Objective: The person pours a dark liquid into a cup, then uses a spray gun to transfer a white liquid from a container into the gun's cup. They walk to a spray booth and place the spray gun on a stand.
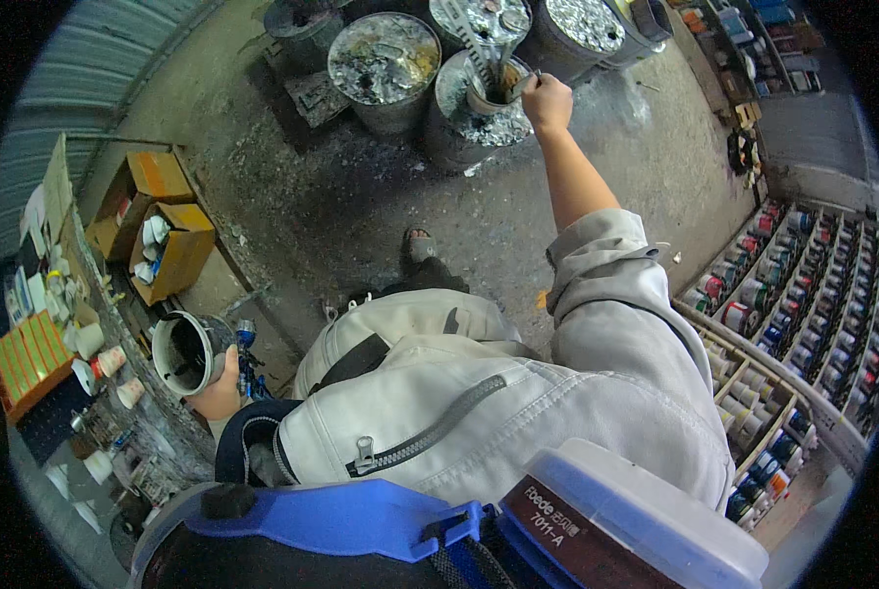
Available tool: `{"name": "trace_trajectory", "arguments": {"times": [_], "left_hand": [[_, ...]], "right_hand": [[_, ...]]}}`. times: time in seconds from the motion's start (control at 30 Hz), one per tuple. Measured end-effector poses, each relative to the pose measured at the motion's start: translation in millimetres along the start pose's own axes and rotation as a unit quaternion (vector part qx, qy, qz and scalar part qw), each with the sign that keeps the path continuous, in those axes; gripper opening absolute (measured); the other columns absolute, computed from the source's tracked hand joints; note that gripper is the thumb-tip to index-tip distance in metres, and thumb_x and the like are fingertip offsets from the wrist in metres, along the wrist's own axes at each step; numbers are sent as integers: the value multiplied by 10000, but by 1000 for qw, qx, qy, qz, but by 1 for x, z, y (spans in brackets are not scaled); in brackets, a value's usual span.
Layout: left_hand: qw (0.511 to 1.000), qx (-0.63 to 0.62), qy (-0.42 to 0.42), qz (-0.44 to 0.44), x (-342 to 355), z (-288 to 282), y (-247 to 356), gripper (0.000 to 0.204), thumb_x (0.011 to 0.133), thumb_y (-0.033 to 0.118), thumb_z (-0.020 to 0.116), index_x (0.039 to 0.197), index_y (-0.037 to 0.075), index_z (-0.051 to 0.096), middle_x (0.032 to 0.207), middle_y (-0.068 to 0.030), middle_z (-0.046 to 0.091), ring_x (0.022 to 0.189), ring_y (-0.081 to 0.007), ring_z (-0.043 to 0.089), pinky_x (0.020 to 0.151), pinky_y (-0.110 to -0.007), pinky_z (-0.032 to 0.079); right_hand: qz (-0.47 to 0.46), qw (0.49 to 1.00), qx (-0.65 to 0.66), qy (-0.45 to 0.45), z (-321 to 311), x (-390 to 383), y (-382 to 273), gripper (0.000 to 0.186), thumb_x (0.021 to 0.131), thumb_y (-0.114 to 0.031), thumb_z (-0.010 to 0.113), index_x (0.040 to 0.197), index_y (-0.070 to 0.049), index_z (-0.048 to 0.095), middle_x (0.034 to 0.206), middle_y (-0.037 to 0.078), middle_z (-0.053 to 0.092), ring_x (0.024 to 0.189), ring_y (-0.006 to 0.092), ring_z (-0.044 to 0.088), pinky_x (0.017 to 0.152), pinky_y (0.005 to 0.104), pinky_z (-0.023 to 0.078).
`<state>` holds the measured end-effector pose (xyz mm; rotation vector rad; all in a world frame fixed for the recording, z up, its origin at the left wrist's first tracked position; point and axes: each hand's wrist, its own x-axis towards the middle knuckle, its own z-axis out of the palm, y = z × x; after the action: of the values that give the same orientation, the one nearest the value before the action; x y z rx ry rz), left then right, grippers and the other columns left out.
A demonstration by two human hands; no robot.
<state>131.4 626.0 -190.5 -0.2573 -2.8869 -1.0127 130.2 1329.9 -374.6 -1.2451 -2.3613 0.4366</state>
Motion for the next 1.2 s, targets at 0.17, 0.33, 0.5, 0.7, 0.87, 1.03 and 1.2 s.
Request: {"name": "trace_trajectory", "arguments": {"times": [0.17, 0.33, 0.5, 0.7, 0.87, 1.03, 1.2], "left_hand": [[996, 71, 29, 40, -14, -9, -23, 1092, 679, 108, 978, 1601, -32, 412, 1591, -214, 525, 1468, -351, 522, 1231, -471, 418], [998, 24, 65, 1, -34, -29, -37, 1105, 677, 133, 983, 1607, -30, 407, 1612, -212, 508, 1480, -353, 511, 1239, -464, 408], [985, 163, 47, 26, -50, -48, -53, 1014, 700, 191, 990, 1569, 9, 500, 1598, -193, 536, 1481, -357, 514, 1232, -470, 421], [981, 176, 77, 18, -57, -48, -63, 942, 759, 299, 968, 1554, 31, 541, 1602, -190, 536, 1482, -368, 511, 1239, -486, 399], [987, 145, 62, -5, -54, -44, -71, 918, 792, 328, 943, 1563, 38, 538, 1612, -189, 523, 1487, -381, 500, 1251, -497, 375], [978, 197, 60, 40, -46, -42, -55, 951, 775, 302, 958, 1571, 28, 515, 1598, -196, 536, 1456, -372, 534, 1215, -494, 427], [993, 66, 78, -60, -47, -34, -25, 966, 719, 222, 991, 1532, -5, 521, 1519, -212, 585, 1396, -349, 587, 1173, -474, 496]], "right_hand": [[-125, 991, -15, -35, -2, 6, -15, 330, 963, -331, 669, 858, -32, 762, 844, 252, 719, 836, 467, 719, 764, 531, 574], [-123, 991, -35, -28, 0, 6, -27, 322, 944, -321, 658, 866, -35, 785, 867, 266, 724, 858, 476, 727, 798, 538, 591], [-14, 994, -90, -60, 10, 11, -17, 388, 897, -357, 681, 928, 11, 803, 936, 309, 741, 940, 480, 749, 884, 519, 601], [92, 979, -86, -158, 7, 21, 11, 429, 937, -383, 636, 1077, -11, 799, 1124, 304, 751, 1137, 453, 722, 1002, 504, 563], [37, 985, -102, -134, 15, 19, 21, 471, 1019, -465, 544, 1161, -84, 783, 1187, 265, 753, 1162, 480, 699, 1017, 537, 552], [92, 944, -196, -248, 8, 31, 23, 670, 1072, -594, 386, 1345, -83, 724, 1384, 275, 680, 1334, 458, 627, 1131, 545, 480], [-179, 920, -252, -242, -41, 28, -6, 463, 1072, -393, 489, 1067, -6, 744, 1210, 260, 732, 1171, 426, 705, 950, 540, 551]]}}
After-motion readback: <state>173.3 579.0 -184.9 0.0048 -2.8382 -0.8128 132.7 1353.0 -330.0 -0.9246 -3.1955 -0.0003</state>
